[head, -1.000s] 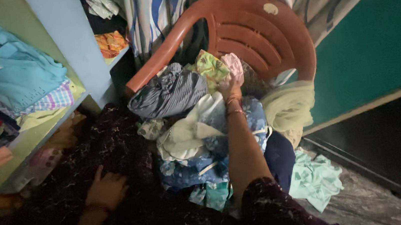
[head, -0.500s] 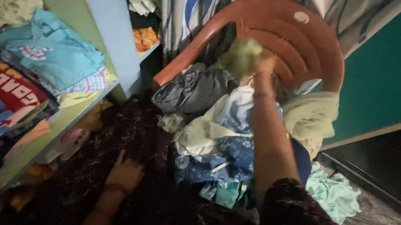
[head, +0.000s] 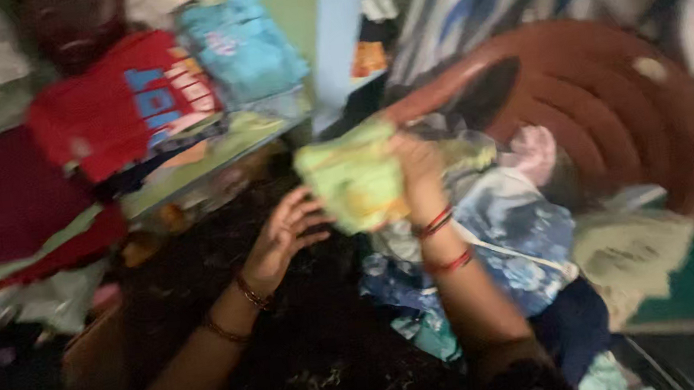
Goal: The person folds various garments one by one, including a maroon shirt, a red shirt with a soccer ball graphic, a dark blue shirt, a green floral-patterned garment, and a blue shirt with a graphic. Each item is smoothed and folded into a compact shape and placed on a shelf.
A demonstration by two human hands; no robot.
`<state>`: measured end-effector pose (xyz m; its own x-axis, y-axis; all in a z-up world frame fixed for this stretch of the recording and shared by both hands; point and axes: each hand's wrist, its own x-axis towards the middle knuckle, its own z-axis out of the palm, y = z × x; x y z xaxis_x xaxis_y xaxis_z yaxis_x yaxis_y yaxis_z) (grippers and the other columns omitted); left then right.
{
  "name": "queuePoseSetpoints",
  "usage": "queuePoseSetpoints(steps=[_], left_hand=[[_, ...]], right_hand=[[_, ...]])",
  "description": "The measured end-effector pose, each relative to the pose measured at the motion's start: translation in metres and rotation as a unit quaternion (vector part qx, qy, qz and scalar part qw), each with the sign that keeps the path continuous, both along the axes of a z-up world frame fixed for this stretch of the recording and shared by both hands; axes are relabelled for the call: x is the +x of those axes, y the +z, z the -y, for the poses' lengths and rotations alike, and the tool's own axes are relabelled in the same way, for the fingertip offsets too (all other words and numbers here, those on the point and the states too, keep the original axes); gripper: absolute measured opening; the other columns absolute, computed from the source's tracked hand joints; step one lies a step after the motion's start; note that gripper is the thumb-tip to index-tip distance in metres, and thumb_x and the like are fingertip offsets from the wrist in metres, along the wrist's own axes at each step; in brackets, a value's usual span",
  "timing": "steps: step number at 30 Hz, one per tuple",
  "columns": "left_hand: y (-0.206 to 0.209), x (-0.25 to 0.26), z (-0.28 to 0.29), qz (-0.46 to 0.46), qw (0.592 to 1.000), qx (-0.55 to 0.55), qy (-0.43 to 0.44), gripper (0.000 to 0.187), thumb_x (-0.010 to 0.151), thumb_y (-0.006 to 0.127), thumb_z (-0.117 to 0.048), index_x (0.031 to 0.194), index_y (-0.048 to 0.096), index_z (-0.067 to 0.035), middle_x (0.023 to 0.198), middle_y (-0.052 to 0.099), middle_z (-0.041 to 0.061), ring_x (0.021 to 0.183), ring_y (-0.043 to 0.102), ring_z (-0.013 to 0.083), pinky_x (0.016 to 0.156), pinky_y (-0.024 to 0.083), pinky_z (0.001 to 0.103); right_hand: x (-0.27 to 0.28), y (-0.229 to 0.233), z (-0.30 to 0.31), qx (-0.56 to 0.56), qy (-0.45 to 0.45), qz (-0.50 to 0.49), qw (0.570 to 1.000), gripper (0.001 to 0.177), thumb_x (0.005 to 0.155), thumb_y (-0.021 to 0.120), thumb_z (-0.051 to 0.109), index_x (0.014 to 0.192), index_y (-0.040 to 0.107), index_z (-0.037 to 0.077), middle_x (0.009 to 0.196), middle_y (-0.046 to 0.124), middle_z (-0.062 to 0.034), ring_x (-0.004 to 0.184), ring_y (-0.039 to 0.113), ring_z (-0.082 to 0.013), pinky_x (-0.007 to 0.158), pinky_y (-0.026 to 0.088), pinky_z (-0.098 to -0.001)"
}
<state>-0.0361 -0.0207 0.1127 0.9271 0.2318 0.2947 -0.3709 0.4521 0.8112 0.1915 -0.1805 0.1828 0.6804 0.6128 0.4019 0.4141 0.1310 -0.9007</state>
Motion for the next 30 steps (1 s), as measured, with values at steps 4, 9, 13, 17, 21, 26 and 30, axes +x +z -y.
queuePoseSetpoints(steps=[4,9,13,17,21,26,30], left_hand=[[0.009,-0.059,-0.024,-0.134,0.971,-0.087,0.179,0.056,0.092,0.071,-0.032,0.139,0.054,-0.008,0.121,0.067,0.008,0.099,0.069,0.0201,0.074,0.060,0.037],[-0.025,-0.153,-0.067,-0.214,0.926,-0.206,0.233,0.034,0.095,0.068,-0.014,0.127,0.063,-0.003,0.104,0.072,0.006,0.081,0.069,0.0166,0.063,0.055,0.028],[-0.051,-0.192,-0.081,-0.322,0.854,-0.287,0.290,0.026,0.091,0.064,-0.013,0.116,0.064,-0.006,0.097,0.071,0.001,0.075,0.070,0.0118,0.059,0.053,0.025],[-0.054,-0.207,-0.100,-0.236,0.901,-0.257,0.256,0.020,0.103,0.065,-0.013,0.117,0.064,0.001,0.101,0.068,0.006,0.078,0.062,0.0149,0.064,0.051,0.027],[-0.031,-0.204,-0.118,-0.230,0.861,-0.265,0.368,0.028,0.096,0.062,-0.014,0.120,0.063,0.000,0.112,0.072,0.007,0.100,0.068,0.0178,0.084,0.058,0.033],[0.002,-0.197,-0.111,-0.121,0.869,-0.294,0.379,0.041,0.103,0.066,-0.026,0.140,0.061,-0.010,0.118,0.065,0.006,0.103,0.063,0.0206,0.088,0.052,0.038],[0.014,-0.174,-0.104,-0.225,0.823,-0.220,0.472,0.047,0.095,0.063,-0.029,0.141,0.055,-0.023,0.125,0.068,0.001,0.104,0.064,0.0158,0.088,0.051,0.034]], right_hand=[[-0.154,-0.087,-0.038,0.044,0.142,0.019,0.989,0.015,0.104,0.068,0.018,0.099,0.065,0.005,0.099,0.071,-0.0037,0.089,0.067,-0.0123,0.083,0.057,-0.0264],[-0.188,-0.157,-0.047,-0.265,0.570,-0.086,0.773,0.043,0.112,0.044,0.037,0.134,0.063,0.005,0.114,0.072,-0.0108,0.104,0.069,-0.0186,0.095,0.054,-0.0326],[-0.157,-0.218,-0.046,-0.124,0.467,-0.479,0.732,0.046,0.106,0.049,0.039,0.135,0.058,0.005,0.117,0.070,-0.0119,0.105,0.069,-0.0242,0.092,0.057,-0.0428],[-0.110,-0.292,-0.038,-0.012,0.272,-0.616,0.739,0.047,0.109,0.050,0.039,0.132,0.058,-0.002,0.111,0.071,-0.0150,0.094,0.068,-0.0257,0.085,0.056,-0.0400],[-0.076,-0.339,-0.017,-0.016,-0.072,-0.126,0.989,0.024,0.106,0.072,0.018,0.114,0.066,-0.004,0.110,0.069,-0.0186,0.102,0.066,-0.0298,0.092,0.056,-0.0408],[0.002,-0.311,0.029,-0.159,-0.280,0.283,0.904,0.064,0.086,0.083,0.026,0.138,0.055,0.000,0.133,0.062,-0.0206,0.123,0.058,-0.0337,0.104,0.047,-0.0449],[0.031,-0.274,0.045,-0.336,-0.141,0.015,0.931,0.061,0.076,0.086,0.026,0.129,0.064,0.004,0.113,0.075,-0.0132,0.098,0.070,-0.0257,0.083,0.057,-0.0363]])
